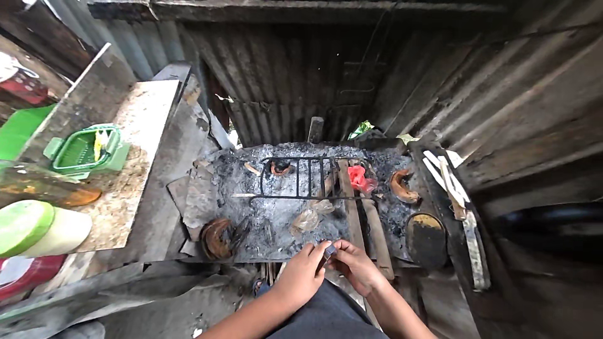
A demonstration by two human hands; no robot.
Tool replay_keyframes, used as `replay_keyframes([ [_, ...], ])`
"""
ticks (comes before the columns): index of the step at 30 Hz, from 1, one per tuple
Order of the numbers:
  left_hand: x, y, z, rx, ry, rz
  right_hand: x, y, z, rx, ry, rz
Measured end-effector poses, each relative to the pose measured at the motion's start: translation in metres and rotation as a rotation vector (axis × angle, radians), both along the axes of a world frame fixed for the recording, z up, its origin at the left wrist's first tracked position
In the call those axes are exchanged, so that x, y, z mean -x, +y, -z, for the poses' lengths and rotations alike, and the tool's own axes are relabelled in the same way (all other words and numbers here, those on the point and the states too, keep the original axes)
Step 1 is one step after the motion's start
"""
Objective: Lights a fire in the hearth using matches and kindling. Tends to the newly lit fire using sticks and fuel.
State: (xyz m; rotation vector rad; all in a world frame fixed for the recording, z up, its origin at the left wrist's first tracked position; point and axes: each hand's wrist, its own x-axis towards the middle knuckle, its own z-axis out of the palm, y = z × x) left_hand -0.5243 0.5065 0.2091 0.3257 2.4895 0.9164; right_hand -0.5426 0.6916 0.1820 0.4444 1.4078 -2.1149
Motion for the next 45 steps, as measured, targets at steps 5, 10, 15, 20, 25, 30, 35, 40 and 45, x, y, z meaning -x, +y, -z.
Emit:
replay_keyframes([
  [5, 0.004, 0.001, -0.001, 0.035, -0.094, -0.009, 0.0, 0.004, 0.006, -0.008, 0.049, -0.072],
  [10, 0.003, 0.004, -0.003, 0.06, -0.123, 0.022, -0.001, 0.002, 0.011, 0.056, -0.053, -0.072],
  [15, -0.003, 0.007, -0.003, 0.11, 0.01, 0.175, -0.006, 0.002, 0.03, 0.265, -0.227, -0.014],
  [20, -0.002, 0.009, -0.004, 0.174, -0.047, 0.226, -0.008, 0.004, 0.03, 0.147, -0.203, 0.019],
  [25, 0.0, 0.014, -0.012, 0.144, -0.104, 0.222, -0.011, 0.003, 0.036, -0.007, -0.121, 0.017],
  [30, 0.0, 0.018, -0.009, 0.131, -0.106, 0.198, -0.008, 0.001, 0.041, -0.102, -0.042, 0.044],
  [35, 0.002, 0.021, -0.013, 0.165, -0.166, 0.151, 0.002, 0.004, 0.03, -0.274, 0.015, 0.057],
  [40, -0.005, 0.017, 0.006, -0.05, 0.071, -0.11, 0.013, 0.022, 0.019, -0.085, 0.188, 0.231],
  [45, 0.004, 0.019, 0.021, -0.686, 0.172, -0.379, 0.003, 0.022, 0.002, 0.044, 0.461, 0.314],
])
